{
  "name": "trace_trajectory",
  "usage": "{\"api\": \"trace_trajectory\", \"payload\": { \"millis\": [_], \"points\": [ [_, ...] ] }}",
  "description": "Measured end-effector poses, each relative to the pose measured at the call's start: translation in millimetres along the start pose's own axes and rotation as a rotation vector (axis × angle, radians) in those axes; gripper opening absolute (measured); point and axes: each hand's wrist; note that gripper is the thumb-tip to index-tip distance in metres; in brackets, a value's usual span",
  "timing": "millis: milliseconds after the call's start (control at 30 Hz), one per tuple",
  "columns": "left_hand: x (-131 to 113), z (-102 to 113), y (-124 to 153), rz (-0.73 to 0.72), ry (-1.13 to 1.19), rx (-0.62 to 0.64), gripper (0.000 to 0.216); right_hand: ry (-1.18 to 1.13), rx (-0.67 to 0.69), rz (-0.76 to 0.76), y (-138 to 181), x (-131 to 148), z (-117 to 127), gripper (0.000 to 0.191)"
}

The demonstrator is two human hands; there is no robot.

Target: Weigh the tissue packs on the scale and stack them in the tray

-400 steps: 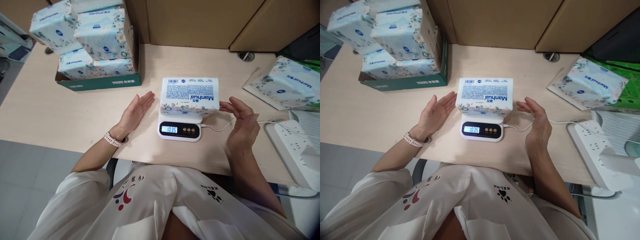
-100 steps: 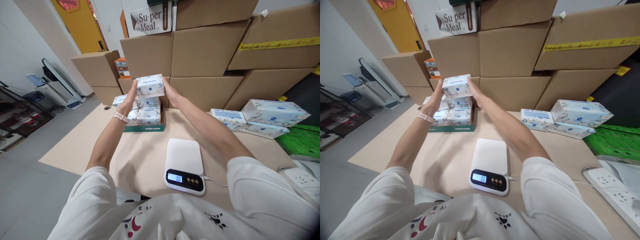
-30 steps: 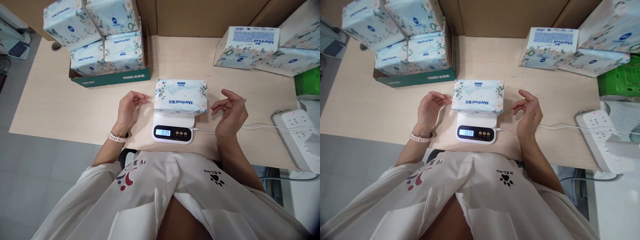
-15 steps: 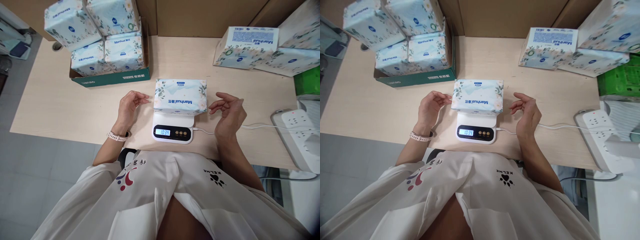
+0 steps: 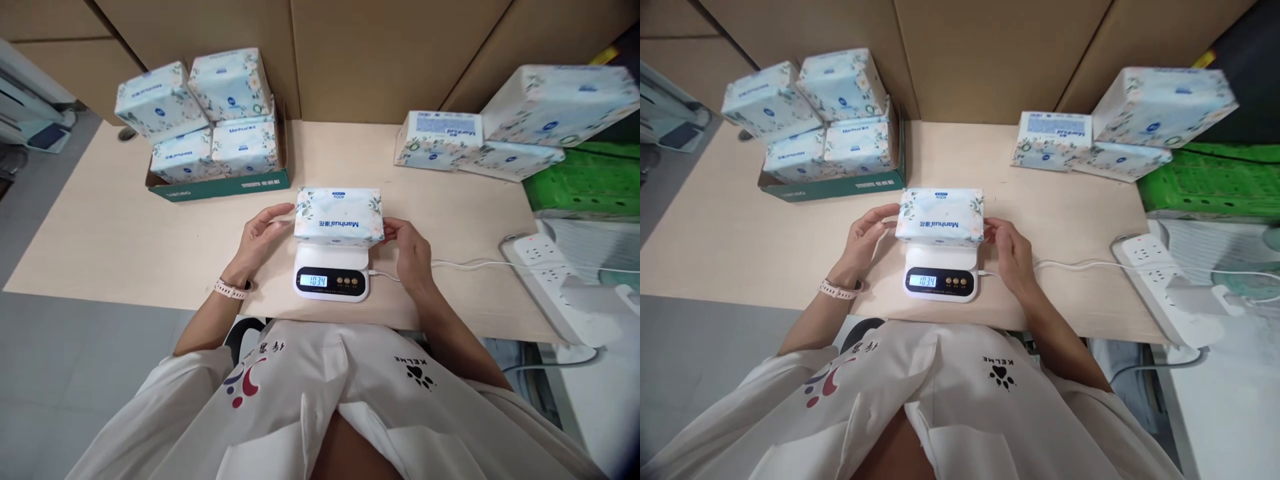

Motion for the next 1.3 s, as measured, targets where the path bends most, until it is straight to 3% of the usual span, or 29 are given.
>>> {"api": "trace_trajectory", "payload": {
  "millis": [200,400,533,700,767,867,1033,1167,1233,1300],
  "points": [
    [-1,1,4,-0.009,-0.093,0.192,0.084,0.134,0.119,0.078,3,1,2,0.062],
    [-5,-24,-8,-0.126,-0.206,0.274,0.078,0.164,0.155,0.076,6,5,-7,0.071],
    [-14,-52,-54,-0.195,-0.188,0.302,0.087,0.236,0.043,0.068,-28,0,0,0.084],
    [-25,-113,-147,-0.377,-0.126,0.396,0.104,0.458,-0.17,0.134,-126,-6,40,0.113],
    [-25,-141,-179,-0.398,-0.11,0.419,0.108,0.539,-0.19,0.156,-164,-3,61,0.107],
    [-18,-180,-215,-0.3,-0.127,0.38,0.097,0.687,-0.188,0.147,-205,6,88,0.084],
    [-1,-223,-243,-0.128,-0.208,0.352,0.093,0.906,-0.212,0.119,-226,12,111,0.076],
    [5,-230,-241,-0.06,-0.359,0.394,0.095,0.933,-0.222,0.168,-212,13,114,0.072],
    [1,-218,-232,-0.076,-0.402,0.404,0.096,0.879,-0.221,0.23,-202,20,110,0.062],
    [-6,-191,-221,-0.159,-0.415,0.356,0.094,0.808,-0.21,0.282,-195,28,99,0.055]
  ]
}}
Point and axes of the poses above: each hand's wrist, its own y-axis away from the middle knuckle, its own z-axis out of the back of the hand, x = y × z, and after that the axes turned 4 degrees about y, right-handed
